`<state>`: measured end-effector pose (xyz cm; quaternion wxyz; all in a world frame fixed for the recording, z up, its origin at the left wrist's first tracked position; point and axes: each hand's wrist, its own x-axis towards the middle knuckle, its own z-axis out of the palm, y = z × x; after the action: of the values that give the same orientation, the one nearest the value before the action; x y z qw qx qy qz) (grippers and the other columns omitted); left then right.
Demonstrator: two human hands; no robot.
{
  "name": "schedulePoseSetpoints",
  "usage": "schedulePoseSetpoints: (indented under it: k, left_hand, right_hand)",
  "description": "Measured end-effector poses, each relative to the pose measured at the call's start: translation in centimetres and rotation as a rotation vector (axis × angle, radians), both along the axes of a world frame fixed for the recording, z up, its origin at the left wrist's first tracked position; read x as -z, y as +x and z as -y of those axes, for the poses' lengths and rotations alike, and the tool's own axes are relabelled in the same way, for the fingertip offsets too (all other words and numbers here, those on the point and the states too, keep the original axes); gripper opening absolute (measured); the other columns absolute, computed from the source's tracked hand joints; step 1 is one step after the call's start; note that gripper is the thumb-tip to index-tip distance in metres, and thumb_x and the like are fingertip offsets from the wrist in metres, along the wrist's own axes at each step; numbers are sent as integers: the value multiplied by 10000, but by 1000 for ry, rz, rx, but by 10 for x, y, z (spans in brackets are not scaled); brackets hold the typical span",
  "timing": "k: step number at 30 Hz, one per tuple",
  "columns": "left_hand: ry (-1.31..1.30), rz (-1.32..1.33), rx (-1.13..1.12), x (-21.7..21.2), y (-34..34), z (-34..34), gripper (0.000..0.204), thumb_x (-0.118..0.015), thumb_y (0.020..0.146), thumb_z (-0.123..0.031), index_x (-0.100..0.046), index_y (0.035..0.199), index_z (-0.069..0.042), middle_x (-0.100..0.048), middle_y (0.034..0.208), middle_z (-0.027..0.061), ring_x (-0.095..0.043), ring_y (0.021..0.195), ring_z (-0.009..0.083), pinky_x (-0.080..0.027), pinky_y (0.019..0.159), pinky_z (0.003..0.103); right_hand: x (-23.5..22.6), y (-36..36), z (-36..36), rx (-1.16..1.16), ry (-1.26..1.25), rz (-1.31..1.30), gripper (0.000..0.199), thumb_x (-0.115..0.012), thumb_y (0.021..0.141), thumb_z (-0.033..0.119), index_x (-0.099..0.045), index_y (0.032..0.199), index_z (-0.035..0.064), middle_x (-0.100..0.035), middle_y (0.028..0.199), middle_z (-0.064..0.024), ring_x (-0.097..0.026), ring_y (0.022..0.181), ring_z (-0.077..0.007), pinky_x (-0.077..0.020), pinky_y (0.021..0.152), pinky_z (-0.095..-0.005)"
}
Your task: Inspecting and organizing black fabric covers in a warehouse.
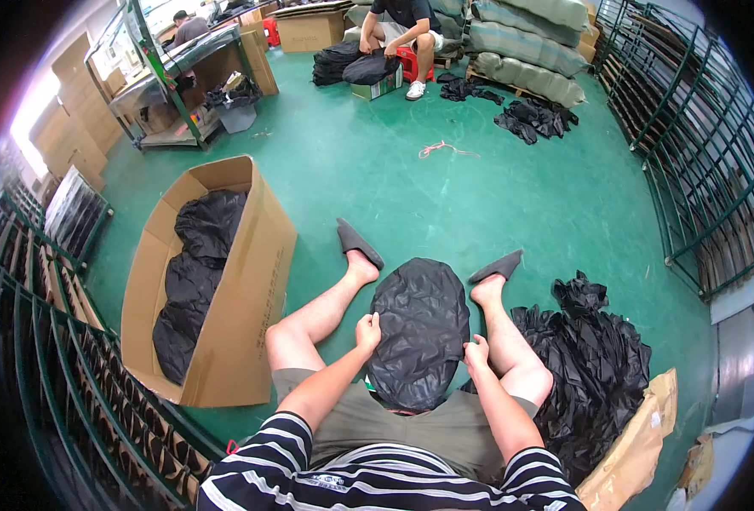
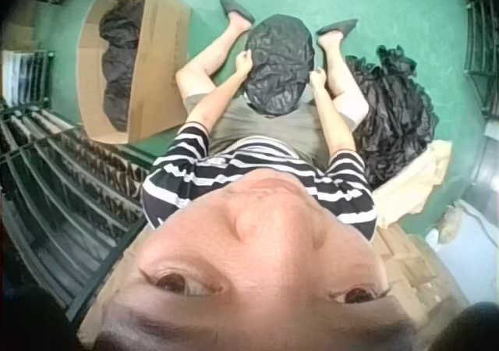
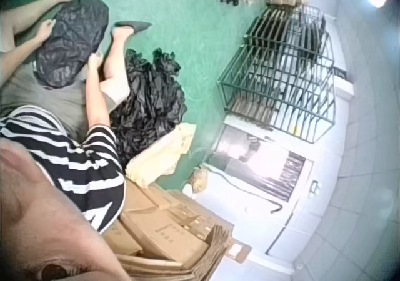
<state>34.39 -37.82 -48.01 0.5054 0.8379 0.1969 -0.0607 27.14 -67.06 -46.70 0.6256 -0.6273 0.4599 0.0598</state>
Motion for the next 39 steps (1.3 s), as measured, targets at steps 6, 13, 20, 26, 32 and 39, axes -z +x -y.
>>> schedulePoseSetpoints:
  k: [6, 13, 20, 26, 32, 39]
  left_hand:
    - [147, 120, 9, 5, -24, -7, 401, -476, 997, -342, -569, 843, 17, -609, 819, 251, -607, 773, 418, -454, 697, 467]
    - [265, 96, 74, 1, -51, -9, 428, -414, 1004, -413, -570, 874, -36, -627, 857, 254, -594, 835, 474, -446, 702, 544]
    - [364, 109, 49, -6, -53, -9, 462, -418, 999, -424, -582, 808, -36, -633, 811, 257, -601, 795, 477, -442, 693, 564]
    - [405, 70, 91, -2, -52, -13, 479, -410, 1000, -430, -599, 808, -35, -632, 807, 262, -597, 783, 486, -446, 697, 565]
    - [356, 58, 110, -9, -53, -17, 487, -421, 996, -438, -596, 799, -28, -631, 802, 256, -599, 785, 479, -453, 700, 554]
    - [511, 68, 142, -6, -53, -12, 460, -438, 996, -417, -589, 781, -39, -641, 767, 250, -618, 740, 462, -476, 674, 551]
  right_hand:
    - [10, -11, -2, -70, 12, -41, 617, -538, 824, -54, -413, 1403, 119, -620, 959, -135, -556, 609, -188, -494, 513, -378]
    - [25, -26, -5, -18, 43, -88, 578, -594, 822, -6, -460, 1369, 127, -638, 1013, -151, -643, 741, -247, -529, 502, -393]
    - [14, -42, -25, -110, 34, -38, 613, -580, 832, -36, -383, 1404, 65, -567, 843, -76, -599, 647, -197, -560, 503, -337]
    - [26, -48, -27, -71, 42, -30, 618, -568, 834, -74, -389, 1405, 79, -545, 775, -52, -590, 620, -173, -550, 499, -324]
    - [23, -68, -33, -58, 50, 24, 660, -572, 798, -132, -401, 1395, 93, -515, 875, -45, -589, 695, -180, -565, 541, -342]
    - [19, -59, -22, -61, 165, -72, 690, -561, 792, -146, -387, 1412, 102, -519, 855, -61, -587, 687, -198, -574, 547, -363]
